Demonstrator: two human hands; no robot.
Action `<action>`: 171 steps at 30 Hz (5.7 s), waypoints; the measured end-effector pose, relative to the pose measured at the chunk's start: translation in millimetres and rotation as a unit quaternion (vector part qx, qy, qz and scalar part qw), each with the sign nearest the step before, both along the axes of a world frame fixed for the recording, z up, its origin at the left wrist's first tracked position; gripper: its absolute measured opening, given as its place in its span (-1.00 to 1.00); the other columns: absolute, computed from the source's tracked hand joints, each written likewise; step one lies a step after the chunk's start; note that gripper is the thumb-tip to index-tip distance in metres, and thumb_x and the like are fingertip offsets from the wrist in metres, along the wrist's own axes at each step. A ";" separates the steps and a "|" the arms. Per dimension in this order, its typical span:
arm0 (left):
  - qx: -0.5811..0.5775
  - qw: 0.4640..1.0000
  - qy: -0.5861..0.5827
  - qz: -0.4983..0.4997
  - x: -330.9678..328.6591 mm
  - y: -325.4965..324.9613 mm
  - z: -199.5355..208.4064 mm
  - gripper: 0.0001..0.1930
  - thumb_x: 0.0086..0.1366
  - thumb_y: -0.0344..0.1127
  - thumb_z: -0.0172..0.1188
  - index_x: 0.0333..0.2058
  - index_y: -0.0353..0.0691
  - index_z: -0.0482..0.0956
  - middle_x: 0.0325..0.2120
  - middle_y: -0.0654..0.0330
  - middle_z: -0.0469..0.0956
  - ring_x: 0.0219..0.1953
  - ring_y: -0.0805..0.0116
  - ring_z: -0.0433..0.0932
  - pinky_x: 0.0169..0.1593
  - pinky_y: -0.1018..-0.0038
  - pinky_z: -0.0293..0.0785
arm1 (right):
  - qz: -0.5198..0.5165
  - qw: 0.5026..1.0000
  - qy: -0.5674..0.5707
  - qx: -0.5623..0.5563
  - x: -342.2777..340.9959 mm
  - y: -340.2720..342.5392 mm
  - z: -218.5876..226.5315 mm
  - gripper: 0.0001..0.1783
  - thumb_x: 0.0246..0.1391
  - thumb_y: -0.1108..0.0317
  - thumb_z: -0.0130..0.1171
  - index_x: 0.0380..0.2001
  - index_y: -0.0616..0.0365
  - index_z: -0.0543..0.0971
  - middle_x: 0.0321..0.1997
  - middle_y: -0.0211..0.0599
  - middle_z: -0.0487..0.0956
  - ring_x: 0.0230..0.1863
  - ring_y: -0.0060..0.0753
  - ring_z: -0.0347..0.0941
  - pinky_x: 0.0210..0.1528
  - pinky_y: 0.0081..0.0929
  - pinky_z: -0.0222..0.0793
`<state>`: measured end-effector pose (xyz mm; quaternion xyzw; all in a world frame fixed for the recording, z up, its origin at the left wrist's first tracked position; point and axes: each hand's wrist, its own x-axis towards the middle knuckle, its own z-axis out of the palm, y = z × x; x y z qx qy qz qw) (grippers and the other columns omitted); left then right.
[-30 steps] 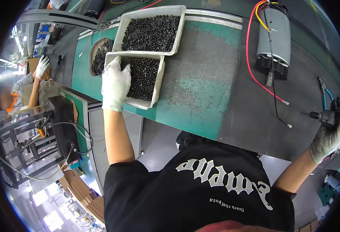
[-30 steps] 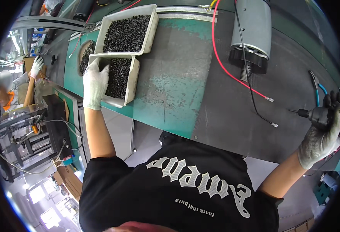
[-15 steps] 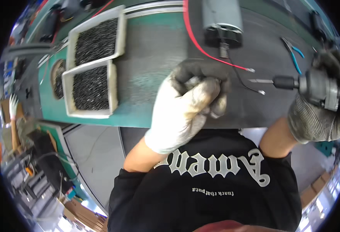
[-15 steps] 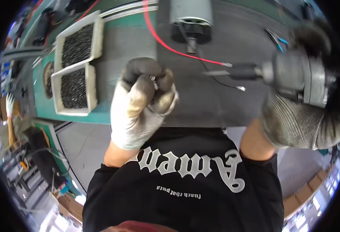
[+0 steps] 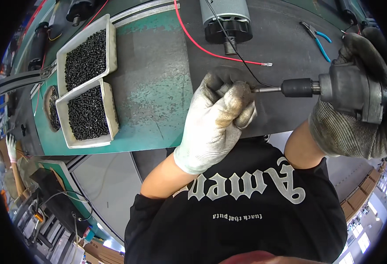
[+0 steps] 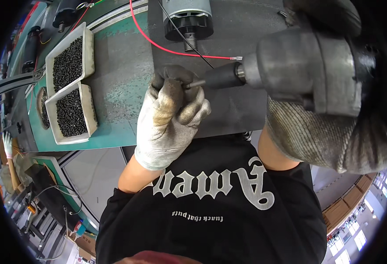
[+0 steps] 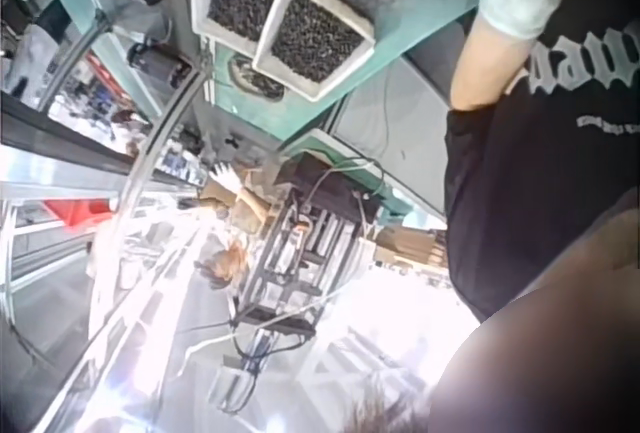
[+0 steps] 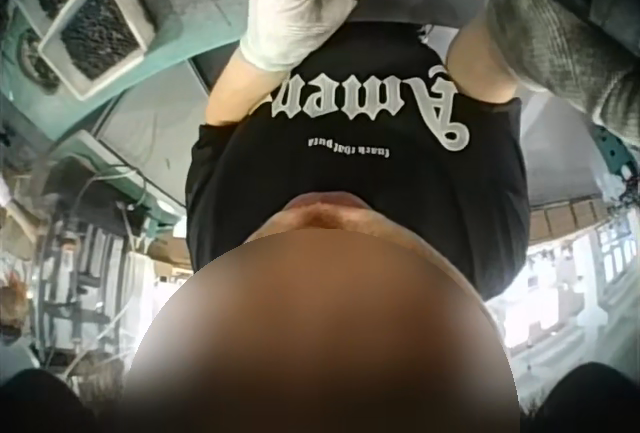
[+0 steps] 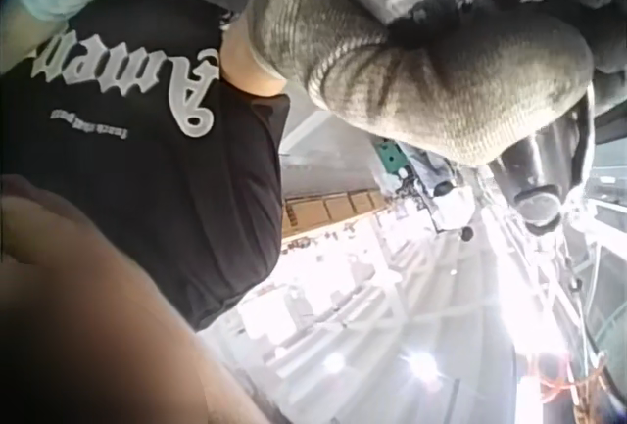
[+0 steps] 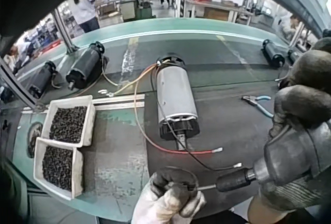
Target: Assemble cooling fans onto electric motors at a factory assembly line using pliers and an electric screwdriver.
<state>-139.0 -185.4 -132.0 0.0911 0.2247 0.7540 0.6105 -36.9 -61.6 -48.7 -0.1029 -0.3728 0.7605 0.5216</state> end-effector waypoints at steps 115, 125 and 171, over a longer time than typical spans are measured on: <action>-0.547 0.294 0.777 0.100 -384.2 -162.3 5.5 -0.67 0.21 -0.24 0.21 -0.12 -0.31 0.60 -0.19 -0.11 0.61 -0.06 -0.05 0.56 0.06 0.24 0.46 | -0.130 0.503 -0.710 0.475 135.5 180.0 -119.3 -0.41 0.31 0.02 -0.06 0.31 0.07 0.30 0.38 -0.04 0.24 0.38 0.01 0.10 0.40 -0.15 -0.03; -0.540 0.292 0.777 0.142 -399.7 -175.2 12.1 -0.79 0.31 -0.29 0.11 -0.21 -0.33 0.54 -0.29 -0.03 0.62 -0.20 0.13 0.60 -0.10 0.29 0.49 | -0.201 0.407 -0.759 0.466 159.4 182.4 -136.4 -0.42 0.32 -0.03 -0.07 0.27 0.06 0.34 0.31 0.02 0.32 0.30 0.06 0.18 0.33 -0.12 0.08; -0.160 0.578 0.792 0.110 -154.7 151.9 102.6 -0.52 0.25 0.02 0.02 -0.19 -0.37 0.52 -0.39 -0.01 0.61 -0.31 0.10 0.62 -0.21 0.21 0.51 | 0.067 0.926 -0.365 0.073 -28.0 160.9 -21.7 -0.79 0.10 0.32 0.07 -0.26 0.21 0.53 -0.38 -0.39 0.55 -0.45 -0.59 0.44 -0.32 -0.51 0.42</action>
